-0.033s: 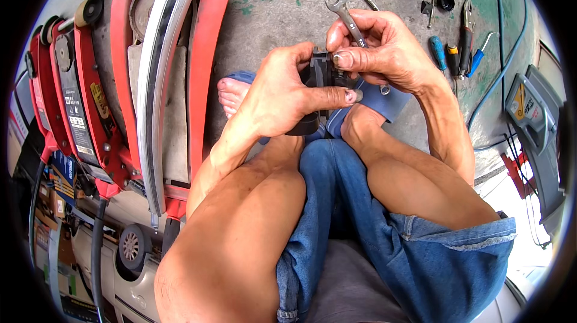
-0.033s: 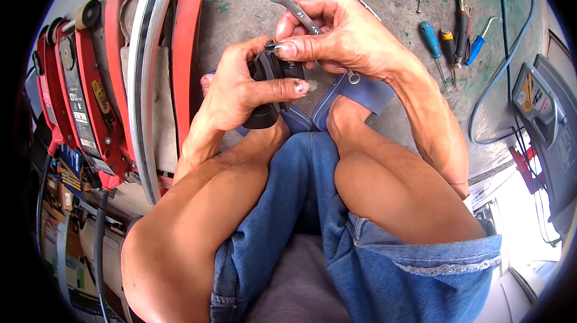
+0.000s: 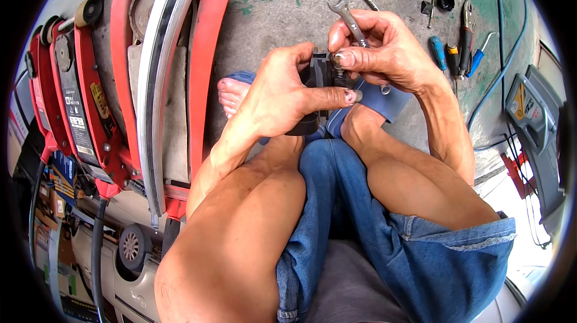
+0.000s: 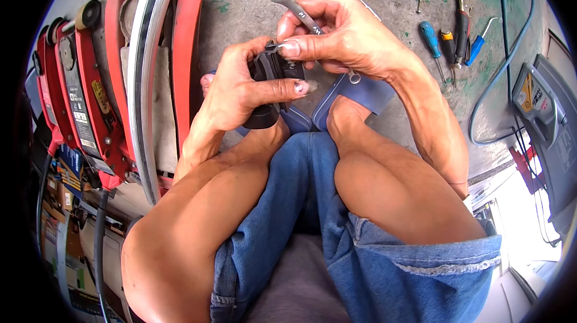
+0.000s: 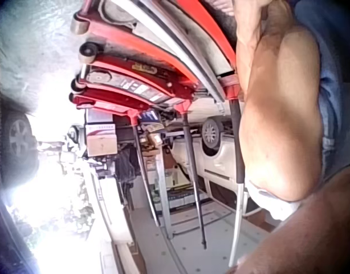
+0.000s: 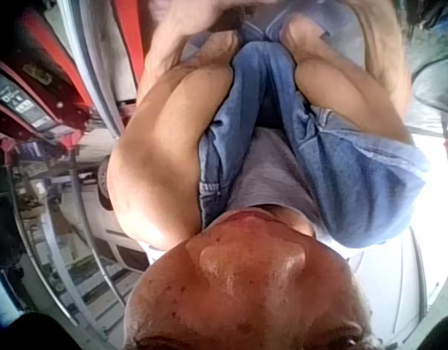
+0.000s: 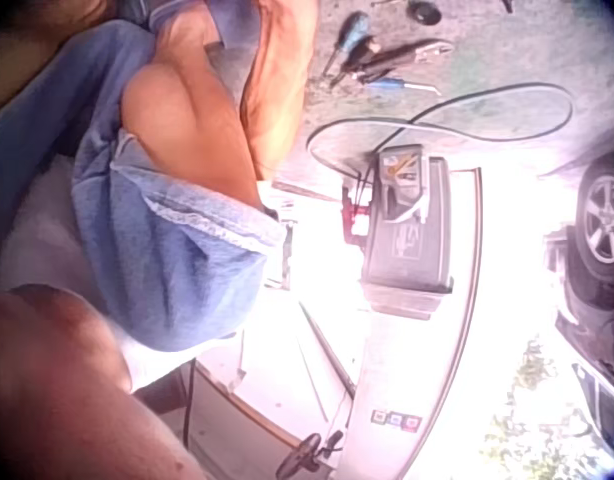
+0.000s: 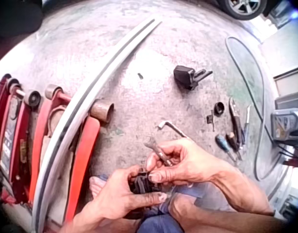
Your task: The person holds a black mechanical part and uses a wrench to tighten a nut and washer onto a bolt. They then use a socket wrench to continue tightening the hardware.
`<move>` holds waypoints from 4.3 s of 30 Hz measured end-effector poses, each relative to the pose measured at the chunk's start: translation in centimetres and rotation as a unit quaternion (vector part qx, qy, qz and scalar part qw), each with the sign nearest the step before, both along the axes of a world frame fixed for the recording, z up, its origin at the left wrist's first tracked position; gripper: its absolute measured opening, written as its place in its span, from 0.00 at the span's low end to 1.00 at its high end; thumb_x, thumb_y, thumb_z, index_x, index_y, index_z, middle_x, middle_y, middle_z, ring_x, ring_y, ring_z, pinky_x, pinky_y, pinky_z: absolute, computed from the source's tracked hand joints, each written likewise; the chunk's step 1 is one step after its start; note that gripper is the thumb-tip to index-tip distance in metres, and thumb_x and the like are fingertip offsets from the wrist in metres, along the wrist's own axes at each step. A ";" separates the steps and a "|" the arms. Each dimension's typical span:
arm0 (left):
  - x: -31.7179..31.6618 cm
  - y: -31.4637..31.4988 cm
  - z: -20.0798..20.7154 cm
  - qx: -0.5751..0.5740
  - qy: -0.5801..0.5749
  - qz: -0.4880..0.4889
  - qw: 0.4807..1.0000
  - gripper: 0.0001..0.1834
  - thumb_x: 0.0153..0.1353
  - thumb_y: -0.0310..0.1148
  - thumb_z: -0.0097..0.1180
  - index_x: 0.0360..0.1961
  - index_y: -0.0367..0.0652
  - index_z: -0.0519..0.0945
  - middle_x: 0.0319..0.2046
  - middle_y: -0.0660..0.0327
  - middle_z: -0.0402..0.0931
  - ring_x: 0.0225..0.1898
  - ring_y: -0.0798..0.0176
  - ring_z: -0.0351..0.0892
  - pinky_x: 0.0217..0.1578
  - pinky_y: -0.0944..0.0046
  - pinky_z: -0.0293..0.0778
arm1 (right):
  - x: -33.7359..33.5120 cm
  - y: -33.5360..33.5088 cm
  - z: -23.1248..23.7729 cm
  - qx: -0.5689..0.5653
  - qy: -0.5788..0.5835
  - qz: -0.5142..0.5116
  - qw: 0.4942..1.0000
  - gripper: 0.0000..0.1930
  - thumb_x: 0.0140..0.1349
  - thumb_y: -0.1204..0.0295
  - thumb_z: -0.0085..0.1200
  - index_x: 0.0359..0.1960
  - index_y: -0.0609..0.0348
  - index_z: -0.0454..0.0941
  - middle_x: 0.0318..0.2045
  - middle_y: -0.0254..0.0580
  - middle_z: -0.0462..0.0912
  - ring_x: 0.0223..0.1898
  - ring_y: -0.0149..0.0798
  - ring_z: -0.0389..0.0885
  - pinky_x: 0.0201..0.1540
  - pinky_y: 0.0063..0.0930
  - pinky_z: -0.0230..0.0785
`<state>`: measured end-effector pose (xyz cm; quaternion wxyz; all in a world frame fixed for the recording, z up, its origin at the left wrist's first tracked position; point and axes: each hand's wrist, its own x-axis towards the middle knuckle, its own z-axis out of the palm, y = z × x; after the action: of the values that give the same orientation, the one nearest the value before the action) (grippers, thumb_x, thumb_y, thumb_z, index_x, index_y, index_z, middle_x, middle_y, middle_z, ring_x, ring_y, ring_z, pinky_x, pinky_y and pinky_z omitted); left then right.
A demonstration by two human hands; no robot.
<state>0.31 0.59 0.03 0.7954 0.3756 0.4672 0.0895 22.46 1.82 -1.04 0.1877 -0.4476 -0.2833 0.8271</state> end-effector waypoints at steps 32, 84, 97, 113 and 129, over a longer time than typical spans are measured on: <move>0.1 0.0 0.0 0.082 0.036 0.007 0.996 0.23 0.46 0.39 0.82 0.33 0.38 0.80 0.24 0.66 0.77 0.27 0.74 0.72 0.29 0.67 0.71 | 0.5 -4.0 -9.3 0.447 -0.521 0.109 0.719 0.15 0.64 0.61 0.66 0.38 0.60 0.77 0.34 0.49 0.82 0.35 0.57 0.85 0.36 0.49 0.79; 1.2 0.1 -1.3 0.009 0.093 0.081 0.992 0.18 0.52 0.34 0.79 0.38 0.42 0.80 0.29 0.67 0.81 0.30 0.73 0.77 0.32 0.71 0.70 | 0.7 -4.1 1.0 0.572 -0.480 0.154 0.648 0.18 0.52 0.72 0.62 0.47 0.51 0.84 0.29 0.35 0.77 0.30 0.38 0.82 0.27 0.34 0.78; 2.2 0.0 -1.2 0.172 0.235 0.007 0.957 0.26 0.51 0.40 0.78 0.41 0.32 0.79 0.27 0.51 0.84 0.28 0.60 0.84 0.32 0.58 0.78 | -0.7 -3.8 2.3 0.617 -0.538 0.229 0.526 0.18 0.50 0.67 0.60 0.43 0.60 0.83 0.26 0.32 0.75 0.28 0.32 0.80 0.23 0.26 0.76; 1.5 0.3 -0.8 0.148 0.195 0.023 0.969 0.24 0.50 0.36 0.80 0.39 0.36 0.78 0.27 0.62 0.81 0.29 0.71 0.75 0.31 0.65 0.75 | -0.4 -3.4 2.3 0.652 -0.529 0.210 0.501 0.19 0.48 0.66 0.60 0.42 0.60 0.82 0.24 0.30 0.72 0.25 0.30 0.77 0.22 0.25 0.73; 0.5 0.8 -0.3 0.030 0.002 0.037 0.999 0.21 0.48 0.30 0.81 0.37 0.41 0.78 0.28 0.69 0.78 0.30 0.75 0.73 0.31 0.69 0.71 | 1.2 -3.0 2.6 0.686 -0.470 0.176 0.527 0.16 0.44 0.67 0.59 0.37 0.58 0.81 0.22 0.29 0.69 0.23 0.29 0.74 0.19 0.25 0.70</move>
<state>0.81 1.35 -0.25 0.7793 0.3814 0.4793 0.1322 23.63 -1.21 1.53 0.1269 -0.4458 -0.8837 0.0645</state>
